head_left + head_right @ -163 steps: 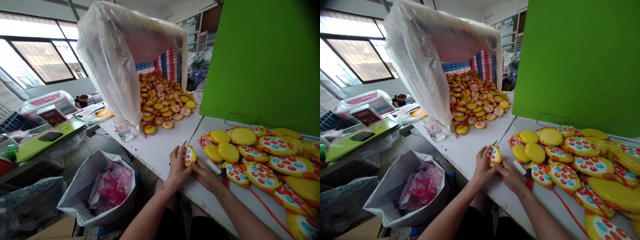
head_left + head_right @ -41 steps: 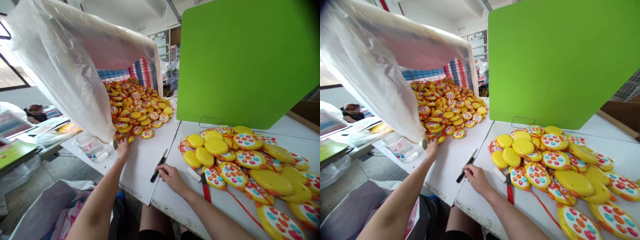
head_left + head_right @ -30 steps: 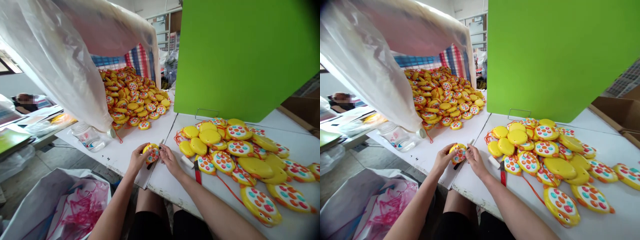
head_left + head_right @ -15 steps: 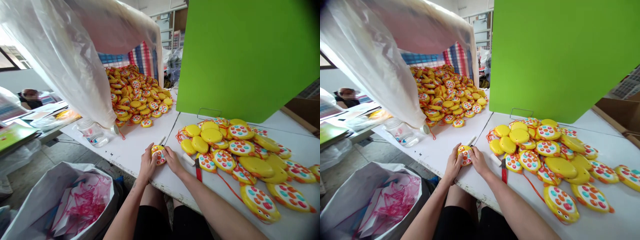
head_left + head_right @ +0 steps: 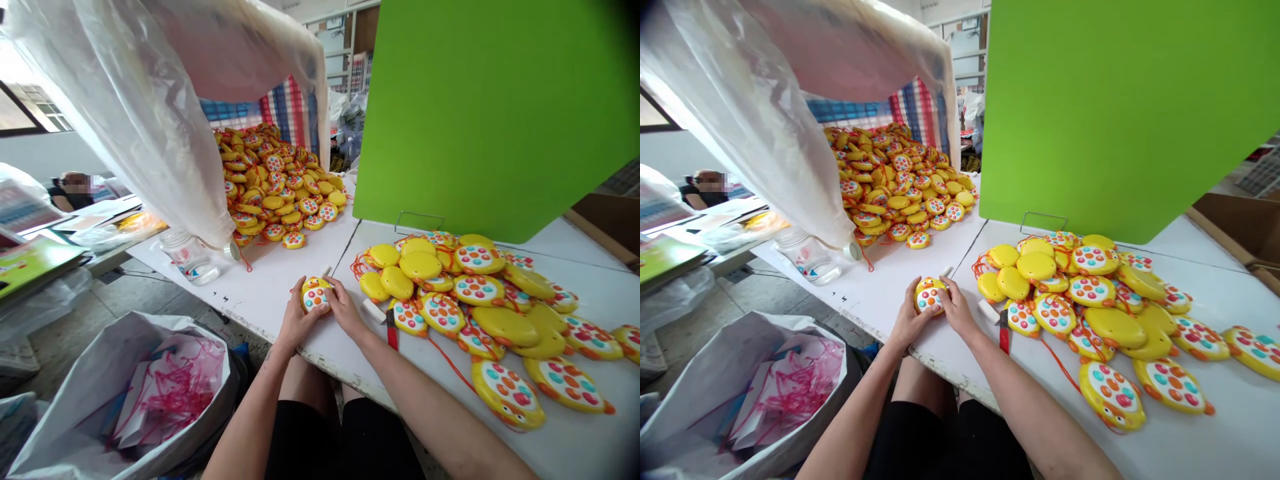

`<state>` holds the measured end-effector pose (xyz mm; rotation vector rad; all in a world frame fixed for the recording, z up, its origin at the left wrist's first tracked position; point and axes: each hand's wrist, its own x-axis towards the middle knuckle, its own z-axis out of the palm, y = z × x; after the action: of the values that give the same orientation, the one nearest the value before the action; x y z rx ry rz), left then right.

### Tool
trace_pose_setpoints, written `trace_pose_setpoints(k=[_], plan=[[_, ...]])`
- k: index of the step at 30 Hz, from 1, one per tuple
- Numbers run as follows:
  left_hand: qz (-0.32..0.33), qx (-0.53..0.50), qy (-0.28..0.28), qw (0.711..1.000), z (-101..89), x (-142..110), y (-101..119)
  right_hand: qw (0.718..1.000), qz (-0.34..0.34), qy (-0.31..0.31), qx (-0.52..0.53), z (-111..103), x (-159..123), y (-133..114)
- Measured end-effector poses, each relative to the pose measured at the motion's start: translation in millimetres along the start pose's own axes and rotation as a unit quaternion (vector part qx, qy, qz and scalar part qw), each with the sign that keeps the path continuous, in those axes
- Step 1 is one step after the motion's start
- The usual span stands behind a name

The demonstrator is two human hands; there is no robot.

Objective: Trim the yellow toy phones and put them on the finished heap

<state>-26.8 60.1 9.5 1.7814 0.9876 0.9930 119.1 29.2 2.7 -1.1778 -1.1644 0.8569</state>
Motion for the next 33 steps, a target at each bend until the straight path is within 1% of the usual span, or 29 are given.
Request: trace_pose_setpoints(k=[4,7,10,13,14,16,18,19,21,23,25,28,30,33], plan=[[0.003,-0.017,0.004,1.0,0.3,0,0,1.0,-0.018,-0.02,0.015,-2,-1,-8],[-0.008,-0.033,0.017,0.999,-1.2,0,-2,0.998,-0.014,-0.053,0.041,-2,-4,-13],[-0.03,-0.087,0.029,0.995,-1.5,1,-4,0.994,-0.021,-0.097,0.048,0,-6,-15],[-0.036,-0.155,0.027,0.987,-2.1,3,-4,0.993,-0.031,-0.101,0.044,2,-6,-13],[-0.032,-0.166,0.023,0.985,-2.7,3,-5,0.994,-0.018,-0.095,0.052,2,-6,-11],[-0.007,-0.161,0.006,0.987,-3.9,4,-7,0.993,0.033,-0.08,0.086,0,-4,-7],[0.031,-0.122,-0.017,0.992,-4.5,5,-11,0.988,0.078,-0.06,0.122,-2,-2,-4],[0.048,-0.1,-0.021,0.994,-4.5,6,-13,0.986,0.086,-0.055,0.131,-3,-1,-3],[0.06,-0.083,-0.014,0.995,-3.9,7,-16,0.986,0.086,-0.07,0.127,-5,-1,-3],[0.05,-0.107,-0.003,0.993,-3.4,7,-18,0.985,0.081,-0.106,0.105,-5,-2,-5],[0.038,-0.137,-0.005,0.99,-3.8,6,-18,0.989,0.053,-0.115,0.076,-5,-3,-8],[0.025,-0.145,-0.03,0.989,-5.0,5,-14,0.997,-0.039,-0.066,0.018,-5,-2,-8],[0.018,-0.147,-0.035,0.988,-5.1,4,-11,0.995,-0.089,-0.04,-0.02,-4,-2,-6],[0.003,-0.18,-0.026,0.983,-4.9,5,-9,0.989,-0.134,-0.037,-0.06,-2,-3,-5]])
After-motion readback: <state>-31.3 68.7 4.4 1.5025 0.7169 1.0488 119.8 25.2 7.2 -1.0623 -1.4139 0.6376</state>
